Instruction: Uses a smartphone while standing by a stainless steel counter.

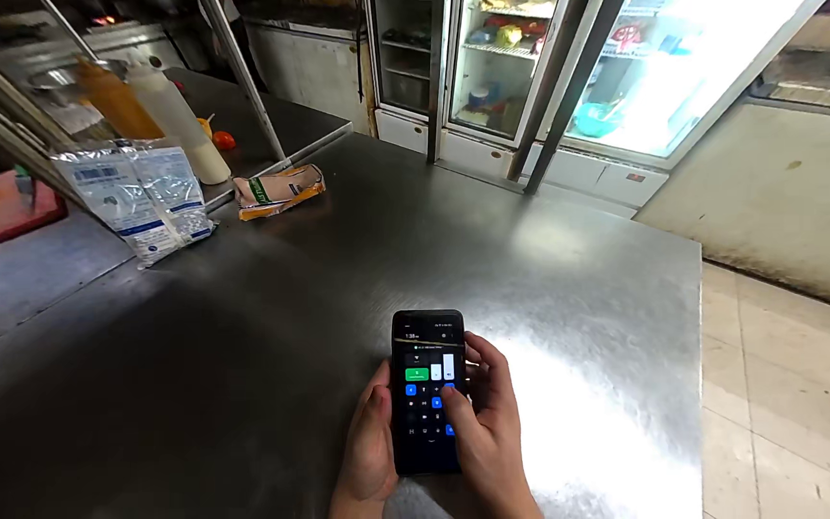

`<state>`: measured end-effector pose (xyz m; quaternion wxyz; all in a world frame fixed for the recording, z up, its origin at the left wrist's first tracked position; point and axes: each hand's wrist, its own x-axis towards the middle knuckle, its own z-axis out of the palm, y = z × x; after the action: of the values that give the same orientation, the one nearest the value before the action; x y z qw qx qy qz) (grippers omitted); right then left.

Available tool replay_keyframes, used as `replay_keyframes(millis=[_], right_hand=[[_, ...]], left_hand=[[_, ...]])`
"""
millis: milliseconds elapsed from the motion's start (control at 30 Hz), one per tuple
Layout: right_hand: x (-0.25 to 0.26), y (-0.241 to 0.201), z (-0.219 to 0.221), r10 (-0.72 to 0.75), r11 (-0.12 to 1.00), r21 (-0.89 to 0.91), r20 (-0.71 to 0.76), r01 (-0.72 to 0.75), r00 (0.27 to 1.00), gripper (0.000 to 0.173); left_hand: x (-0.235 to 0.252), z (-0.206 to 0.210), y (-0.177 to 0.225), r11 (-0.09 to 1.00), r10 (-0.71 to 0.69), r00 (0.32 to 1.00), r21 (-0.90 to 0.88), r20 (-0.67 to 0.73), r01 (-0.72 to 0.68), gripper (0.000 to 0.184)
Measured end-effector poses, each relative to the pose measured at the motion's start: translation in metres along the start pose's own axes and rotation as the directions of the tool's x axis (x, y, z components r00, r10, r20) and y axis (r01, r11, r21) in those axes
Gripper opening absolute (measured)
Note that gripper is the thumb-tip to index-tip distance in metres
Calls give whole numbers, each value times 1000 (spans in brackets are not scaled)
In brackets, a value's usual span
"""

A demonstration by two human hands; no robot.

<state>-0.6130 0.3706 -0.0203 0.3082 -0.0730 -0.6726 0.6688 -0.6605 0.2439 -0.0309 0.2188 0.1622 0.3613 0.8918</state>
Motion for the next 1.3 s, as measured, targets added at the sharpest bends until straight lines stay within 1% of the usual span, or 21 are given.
replay_keyframes(millis=[100,200,333,433,567,633,700,733,800,833,933,1000,1067,1133,1300], right_hand=[[-1,1,1,-6,1000,17,21,5,1000,57],[-1,2,2,-17,1000,15,38,17,999,56],[-3,6,0,-52,995,-83,120,62,991,42],[-4,5,1,-42,983,-170,171,72,984,39],[-5,8,3,-29,970,-231,182,72,983,42],[-5,7,2,-35,980,-188,158,65,987,47],[-3,5,2,-13,998,-65,122,21,992,56],[-2,3,2,20,1000,1,103,-20,994,62],[0,-3,2,128,987,83,85,-135,988,72],[0,-5,1,181,976,104,93,-191,979,75],[2,-8,-1,284,941,134,182,-310,942,69],[3,-8,-2,296,933,132,244,-334,923,69],[2,-6,-1,282,940,121,251,-319,926,72],[1,-4,1,261,952,100,224,-289,939,74],[-1,0,3,129,991,-27,100,-127,987,74]], left_hand=[[0,0,0,1000,2,1000,-24,-5,-2,83],[1,0,0,1000,4,1000,-22,-21,-5,84],[1,0,1,1000,1,999,10,-49,-1,88],[1,0,1,999,-5,996,35,-87,8,90],[0,1,1,997,-13,995,69,-99,20,92],[0,0,1,999,-14,996,49,-85,18,90],[1,1,2,1000,-10,996,19,-93,12,91],[1,2,3,1000,-9,995,9,-102,10,93],[1,4,5,1000,-8,996,-20,-93,6,95],[1,4,5,999,-8,996,-40,-84,5,96],[2,6,9,998,-19,997,-68,-79,13,98],[2,8,11,997,-29,992,-73,-122,20,102],[2,8,12,997,-26,988,-73,-150,16,103],[2,8,12,998,-20,987,-65,-160,10,104],[1,5,8,1000,-3,988,-6,-156,2,101]])
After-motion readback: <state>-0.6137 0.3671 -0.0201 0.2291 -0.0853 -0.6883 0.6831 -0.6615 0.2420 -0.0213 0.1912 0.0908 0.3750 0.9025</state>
